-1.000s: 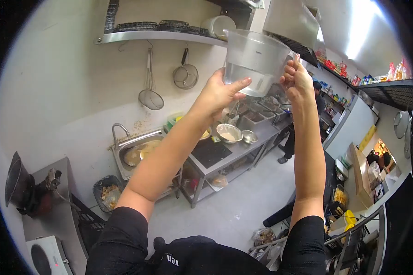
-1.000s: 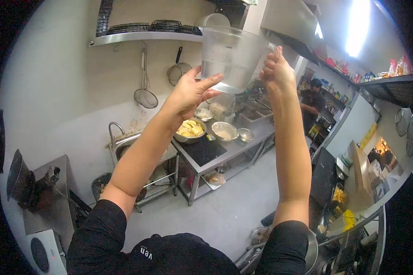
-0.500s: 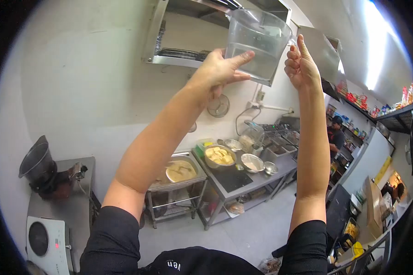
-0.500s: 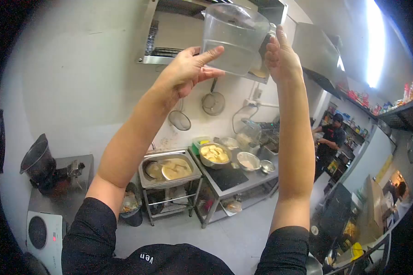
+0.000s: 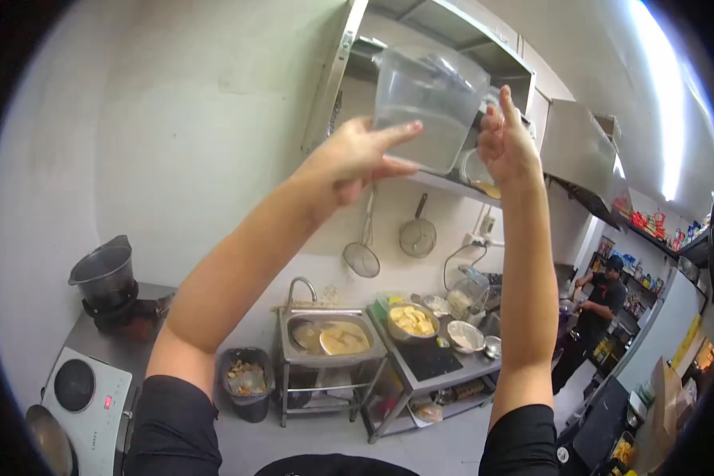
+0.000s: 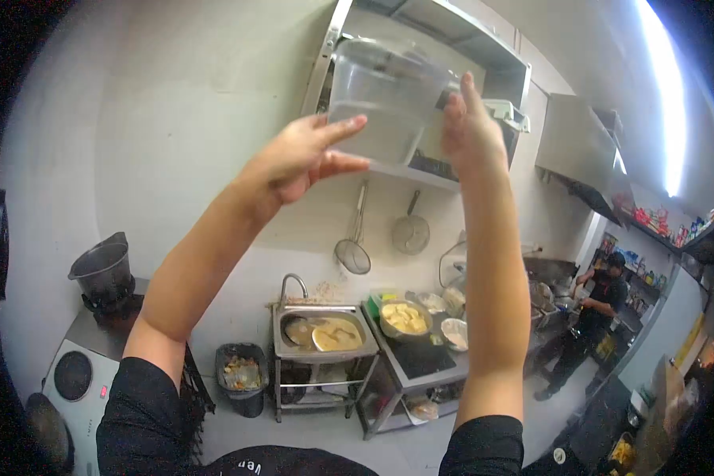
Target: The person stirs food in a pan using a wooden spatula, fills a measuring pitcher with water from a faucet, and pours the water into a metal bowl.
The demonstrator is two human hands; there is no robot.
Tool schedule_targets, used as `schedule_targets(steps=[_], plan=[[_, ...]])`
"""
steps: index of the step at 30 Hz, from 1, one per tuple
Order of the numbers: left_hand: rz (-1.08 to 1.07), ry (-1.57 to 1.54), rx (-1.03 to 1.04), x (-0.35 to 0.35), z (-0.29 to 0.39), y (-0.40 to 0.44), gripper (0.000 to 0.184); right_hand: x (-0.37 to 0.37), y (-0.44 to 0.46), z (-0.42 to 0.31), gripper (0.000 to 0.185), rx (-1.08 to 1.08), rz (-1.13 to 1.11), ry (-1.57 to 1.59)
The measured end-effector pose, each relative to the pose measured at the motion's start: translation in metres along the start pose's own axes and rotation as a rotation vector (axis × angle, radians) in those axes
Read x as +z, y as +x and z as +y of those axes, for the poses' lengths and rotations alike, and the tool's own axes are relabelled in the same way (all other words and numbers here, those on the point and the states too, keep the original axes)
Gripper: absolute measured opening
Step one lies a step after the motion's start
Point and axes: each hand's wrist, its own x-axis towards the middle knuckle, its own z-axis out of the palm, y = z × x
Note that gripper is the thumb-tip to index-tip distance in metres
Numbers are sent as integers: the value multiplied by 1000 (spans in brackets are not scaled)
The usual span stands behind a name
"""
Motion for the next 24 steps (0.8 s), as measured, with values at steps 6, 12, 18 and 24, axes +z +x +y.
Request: schedule_targets(steps=[6,12,18,24], plan=[[-22,-50,-153,-11,-2,-58,71,-6,-54,27,39,95,-156,33],[-40,-77,-235,-15,-24,-84,65,-18,-90,52,34,156,-121,80],[7,-85,-331,-7,-63,-96,69,-53,-102,83,34,240,-60,101],[38,-67,-452,5,-125,-89,68,-95,-110,109,34,220,39,53]])
